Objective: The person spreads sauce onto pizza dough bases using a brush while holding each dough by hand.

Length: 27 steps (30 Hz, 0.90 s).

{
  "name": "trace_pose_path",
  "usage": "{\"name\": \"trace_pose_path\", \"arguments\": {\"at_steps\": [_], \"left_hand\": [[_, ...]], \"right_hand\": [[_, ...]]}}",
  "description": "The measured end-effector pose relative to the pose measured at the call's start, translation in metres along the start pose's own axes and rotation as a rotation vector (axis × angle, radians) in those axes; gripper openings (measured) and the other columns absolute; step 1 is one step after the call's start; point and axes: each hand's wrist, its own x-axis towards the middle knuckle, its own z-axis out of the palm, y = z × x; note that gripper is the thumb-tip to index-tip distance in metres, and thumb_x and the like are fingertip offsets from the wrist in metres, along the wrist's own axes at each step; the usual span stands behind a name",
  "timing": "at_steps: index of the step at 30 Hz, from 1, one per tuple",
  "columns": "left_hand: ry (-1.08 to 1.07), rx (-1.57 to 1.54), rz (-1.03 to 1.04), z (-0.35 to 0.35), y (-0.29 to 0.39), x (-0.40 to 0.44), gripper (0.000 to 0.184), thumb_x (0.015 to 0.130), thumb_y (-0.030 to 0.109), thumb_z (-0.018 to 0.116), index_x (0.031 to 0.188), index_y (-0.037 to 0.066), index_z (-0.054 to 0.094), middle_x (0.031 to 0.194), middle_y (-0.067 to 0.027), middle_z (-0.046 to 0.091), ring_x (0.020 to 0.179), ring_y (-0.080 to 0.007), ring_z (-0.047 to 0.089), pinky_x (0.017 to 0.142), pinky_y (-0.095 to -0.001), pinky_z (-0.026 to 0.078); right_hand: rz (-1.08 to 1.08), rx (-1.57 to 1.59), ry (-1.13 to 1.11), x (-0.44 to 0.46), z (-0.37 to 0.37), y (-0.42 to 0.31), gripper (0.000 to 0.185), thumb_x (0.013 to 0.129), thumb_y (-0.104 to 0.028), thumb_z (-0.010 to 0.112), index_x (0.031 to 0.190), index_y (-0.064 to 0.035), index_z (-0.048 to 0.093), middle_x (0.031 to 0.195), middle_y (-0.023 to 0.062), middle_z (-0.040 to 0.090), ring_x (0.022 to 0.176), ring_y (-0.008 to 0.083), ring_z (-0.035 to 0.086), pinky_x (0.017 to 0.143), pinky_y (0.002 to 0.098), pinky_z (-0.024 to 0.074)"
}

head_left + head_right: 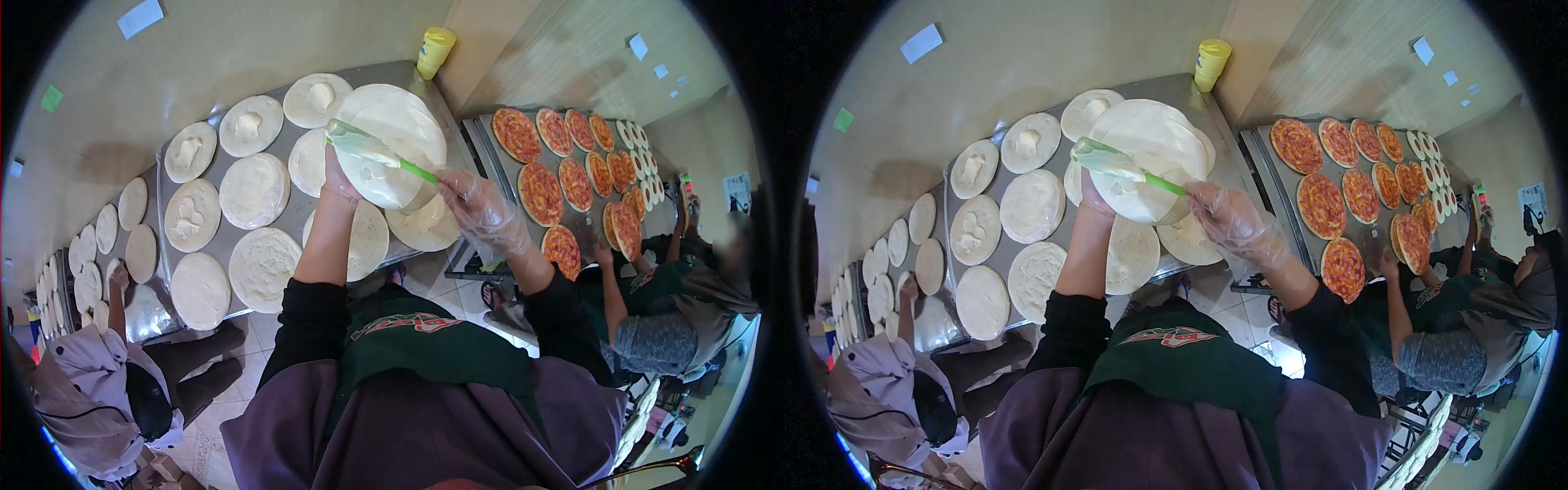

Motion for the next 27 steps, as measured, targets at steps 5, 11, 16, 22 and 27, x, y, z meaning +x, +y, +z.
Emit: {"name": "trace_pose_path", "arguments": {"at_steps": [5,11,16,22,27], "left_hand": [[0.107,0.023,0.119,0.010,0.000,0.005,0.052,0.089,0.037,0.045,0.129,0.004,0.045,0.125,-0.0178,0.052,0.113,-0.0330,0.053,0.094,-0.0485,0.045],[0.139,0.129,0.188,0.027,0.010,0.001,0.050,0.092,0.036,0.038,0.129,0.003,0.045,0.125,-0.0169,0.053,0.113,-0.0339,0.052,0.096,-0.0468,0.044],[-0.001,-0.025,0.053,0.036,0.006,0.001,0.049,0.093,0.035,0.038,0.130,0.004,0.044,0.127,-0.0167,0.052,0.114,-0.0343,0.052,0.098,-0.0473,0.042],[0.017,-0.060,0.101,0.039,0.003,-0.002,0.050,0.092,0.038,0.038,0.129,0.006,0.045,0.126,-0.0162,0.052,0.113,-0.0332,0.053,0.097,-0.0465,0.043],[0.220,0.298,0.298,0.035,0.008,-0.006,0.051,0.091,0.041,0.038,0.129,0.007,0.046,0.125,-0.0145,0.053,0.114,-0.0324,0.052,0.097,-0.0463,0.043]], "right_hand": [[-0.010,-0.039,-0.173,-0.018,-0.005,0.004,0.017,0.085,-0.004,0.056,0.101,-0.0016,0.056,0.079,0.0176,0.061,0.065,0.0353,0.061,0.056,0.0397,0.0490],[-0.033,0.062,-0.108,-0.034,-0.009,-0.001,0.016,0.086,-0.012,0.058,0.101,-0.0059,0.058,0.074,0.0164,0.060,0.066,0.0326,0.061,0.056,0.0404,0.0484],[0.520,0.072,-0.006,-0.013,-0.025,-0.012,0.018,0.090,-0.009,0.053,0.104,0.0002,0.059,0.078,0.0151,0.062,0.063,0.0197,0.059,0.059,0.0295,0.0474],[0.259,0.135,-0.009,-0.036,0.008,-0.014,0.018,0.089,-0.008,0.055,0.104,-0.0002,0.060,0.074,0.0150,0.060,0.065,0.0186,0.059,0.059,0.0287,0.0464],[0.125,0.159,-0.113,-0.045,0.007,-0.026,0.018,0.088,-0.007,0.055,0.104,0.0001,0.061,0.079,0.0164,0.062,0.067,0.0217,0.061,0.062,0.0304,0.0480]]}}
